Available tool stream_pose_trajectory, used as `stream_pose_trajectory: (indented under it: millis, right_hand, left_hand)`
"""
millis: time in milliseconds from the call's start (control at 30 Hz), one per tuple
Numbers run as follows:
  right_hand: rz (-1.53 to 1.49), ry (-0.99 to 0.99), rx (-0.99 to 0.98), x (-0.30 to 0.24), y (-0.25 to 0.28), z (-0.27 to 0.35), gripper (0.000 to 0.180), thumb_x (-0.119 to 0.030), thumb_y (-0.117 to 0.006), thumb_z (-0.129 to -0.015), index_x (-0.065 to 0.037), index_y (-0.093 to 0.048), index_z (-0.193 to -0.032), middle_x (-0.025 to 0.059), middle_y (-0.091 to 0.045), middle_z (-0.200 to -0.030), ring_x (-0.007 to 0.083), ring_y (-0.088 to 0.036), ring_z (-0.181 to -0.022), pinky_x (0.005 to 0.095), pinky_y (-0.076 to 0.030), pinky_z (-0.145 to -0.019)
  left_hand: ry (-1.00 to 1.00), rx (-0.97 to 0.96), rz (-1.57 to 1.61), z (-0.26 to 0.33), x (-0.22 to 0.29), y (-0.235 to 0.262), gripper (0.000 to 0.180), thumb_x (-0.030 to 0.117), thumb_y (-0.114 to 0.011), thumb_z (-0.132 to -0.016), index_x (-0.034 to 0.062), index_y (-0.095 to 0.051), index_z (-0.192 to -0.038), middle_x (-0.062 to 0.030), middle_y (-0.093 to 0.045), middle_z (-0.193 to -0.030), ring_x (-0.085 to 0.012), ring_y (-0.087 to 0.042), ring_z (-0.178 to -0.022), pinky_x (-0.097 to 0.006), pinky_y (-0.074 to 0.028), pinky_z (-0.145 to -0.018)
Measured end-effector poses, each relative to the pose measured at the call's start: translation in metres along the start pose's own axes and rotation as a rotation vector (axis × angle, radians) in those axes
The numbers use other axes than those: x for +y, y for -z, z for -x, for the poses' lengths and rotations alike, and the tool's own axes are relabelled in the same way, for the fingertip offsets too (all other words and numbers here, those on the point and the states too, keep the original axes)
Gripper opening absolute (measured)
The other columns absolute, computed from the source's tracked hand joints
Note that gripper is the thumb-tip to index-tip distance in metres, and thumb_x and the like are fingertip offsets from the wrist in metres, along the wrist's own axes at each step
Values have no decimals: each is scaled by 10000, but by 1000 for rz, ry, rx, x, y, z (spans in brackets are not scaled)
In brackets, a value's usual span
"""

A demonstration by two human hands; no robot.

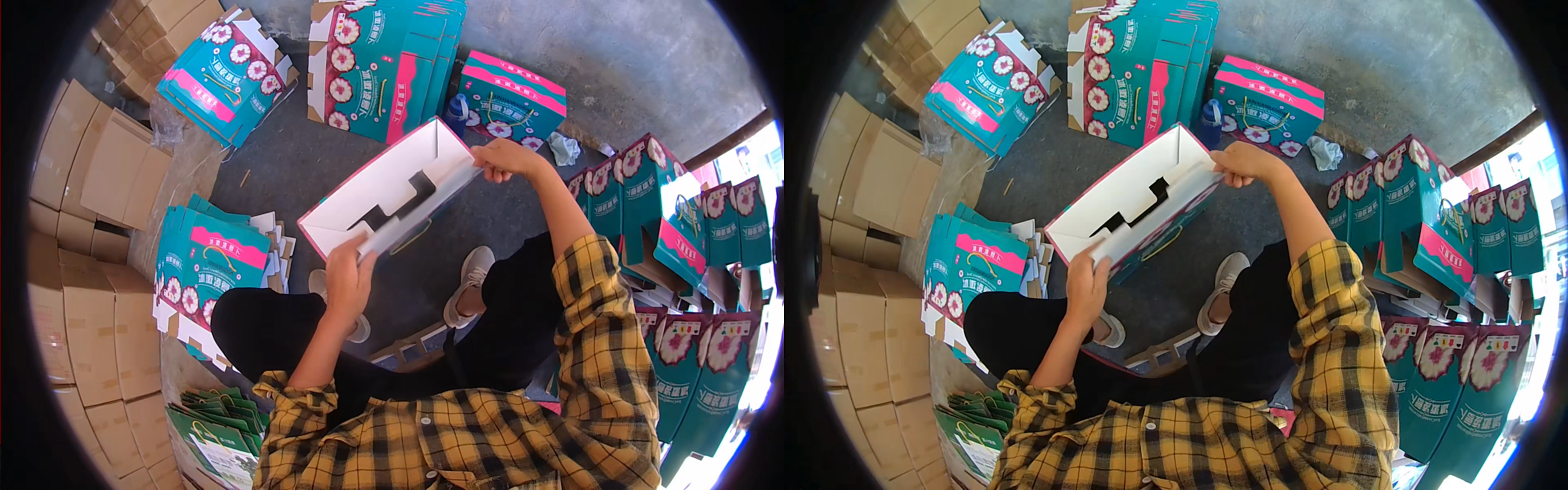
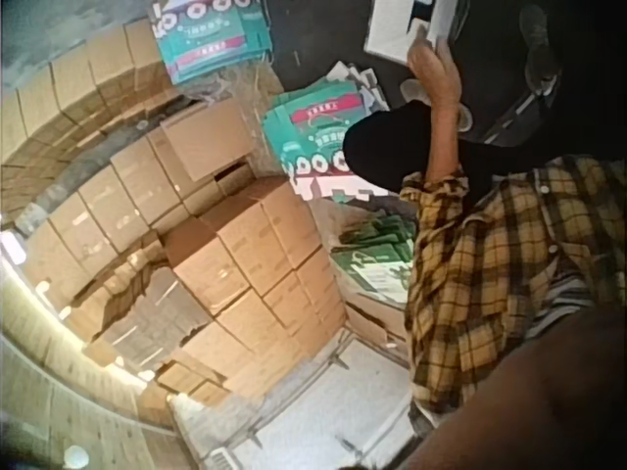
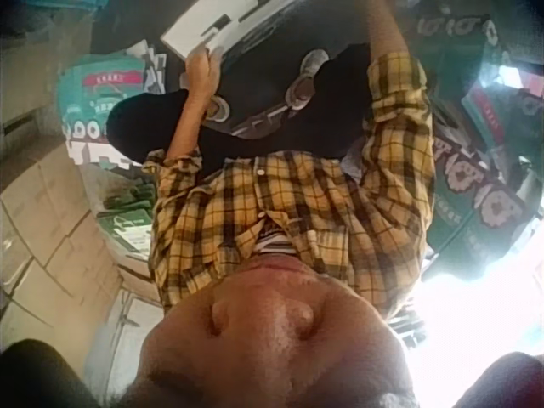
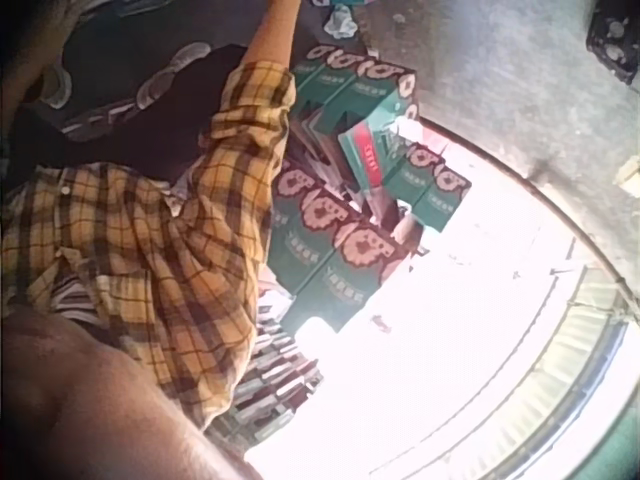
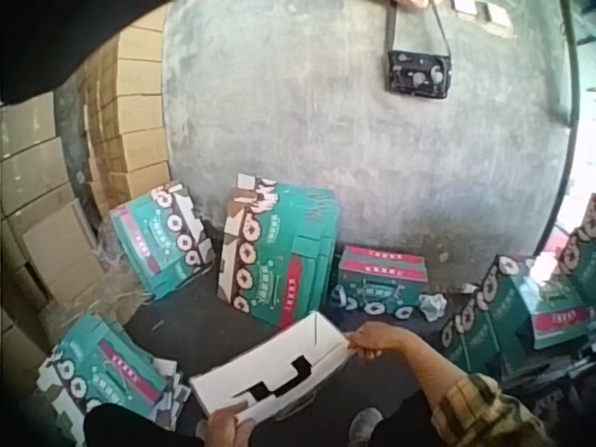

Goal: Folding and assembling cardboard boxes for fruit packaging.

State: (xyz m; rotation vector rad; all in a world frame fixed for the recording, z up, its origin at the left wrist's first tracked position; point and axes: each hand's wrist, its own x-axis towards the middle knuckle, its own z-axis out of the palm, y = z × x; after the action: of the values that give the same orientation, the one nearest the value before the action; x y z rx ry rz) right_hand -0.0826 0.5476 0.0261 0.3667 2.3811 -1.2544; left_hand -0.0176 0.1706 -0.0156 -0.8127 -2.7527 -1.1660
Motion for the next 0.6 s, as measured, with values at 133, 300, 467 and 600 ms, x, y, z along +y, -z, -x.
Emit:
stream_pose_trajectory:
  millis: [133,300,467,600]
  right_hand:
    - [659,469,453,15,-23,-19,363,-360,-591,-832,-75,-637,-1052,129,-660,-911,241,-642,-747,402,-505,-627]
    - [726,933,568,-36,-75,2,651,-298,-739,-716,-127,-486,-1291,137,-482,-1317,312,-500,-1161,436,-449,-918]
    - [1020,857,410,-29,-93,-17,703,-275,-790,-672,-144,-493,-1295,89,-477,-1330,285,-468,-1204,407,-433,-949]
    - [1012,784,254,-31,-97,-26,624,-279,-771,-697,-152,-531,-1259,63,-530,-1271,265,-508,-1157,400,-452,-905]
  left_hand:
    - [142,238,151,-20,-9,-14,622,136,-572,-869,-65,-301,-1392,-298,-471,-1284,-406,-461,-1192,-428,-330,-1026]
    - [29,316,-282,-21,-16,-13,609,151,-600,-858,-51,-344,-1372,-278,-301,-1432,-395,-312,-1331,-460,-252,-1093]
    - [-87,51,-524,-22,-13,-19,573,246,-644,-844,-11,-446,-1315,-213,-415,-1388,-364,-366,-1310,-505,-252,-1080]
    - [-95,7,-532,-22,-26,-16,535,235,-632,-849,-10,-467,-1296,-216,-479,-1332,-350,-421,-1273,-497,-268,-1073]
